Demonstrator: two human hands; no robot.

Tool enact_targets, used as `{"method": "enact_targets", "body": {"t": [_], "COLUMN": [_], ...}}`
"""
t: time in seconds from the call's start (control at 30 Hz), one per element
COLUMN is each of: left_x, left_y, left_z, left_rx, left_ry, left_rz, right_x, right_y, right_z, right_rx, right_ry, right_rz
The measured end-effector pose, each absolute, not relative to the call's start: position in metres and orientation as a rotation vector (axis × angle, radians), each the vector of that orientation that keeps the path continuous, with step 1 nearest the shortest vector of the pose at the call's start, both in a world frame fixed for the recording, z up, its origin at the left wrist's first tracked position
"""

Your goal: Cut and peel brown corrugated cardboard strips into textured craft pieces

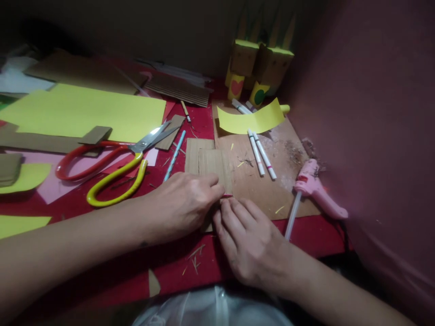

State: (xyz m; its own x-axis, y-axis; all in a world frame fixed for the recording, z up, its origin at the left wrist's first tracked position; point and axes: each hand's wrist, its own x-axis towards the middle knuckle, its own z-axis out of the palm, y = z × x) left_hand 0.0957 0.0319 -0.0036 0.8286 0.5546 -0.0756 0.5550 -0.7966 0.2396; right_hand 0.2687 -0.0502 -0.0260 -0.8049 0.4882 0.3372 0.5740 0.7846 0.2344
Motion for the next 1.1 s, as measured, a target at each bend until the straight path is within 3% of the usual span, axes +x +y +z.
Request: {"method": "enact_targets", "body": {"t": [0.43,1.1], "left_x": [0.093,0.088], "left_y": [0.027,0.028], "left_z": [-0.006,-0.016], "left_rx": [2.852,2.938], "left_ry": [0.842,0.808], "left_rz": [0.071,0.231], "right_x": [0.270,0.271], "right_y": [-0.056,-0.051], "right_z": [-0.032,-0.043], "right_rx": [-0.847,-0.954], "right_ry": [-2.719,-2.520], "right_rz": [-0.577,-0.355]}}
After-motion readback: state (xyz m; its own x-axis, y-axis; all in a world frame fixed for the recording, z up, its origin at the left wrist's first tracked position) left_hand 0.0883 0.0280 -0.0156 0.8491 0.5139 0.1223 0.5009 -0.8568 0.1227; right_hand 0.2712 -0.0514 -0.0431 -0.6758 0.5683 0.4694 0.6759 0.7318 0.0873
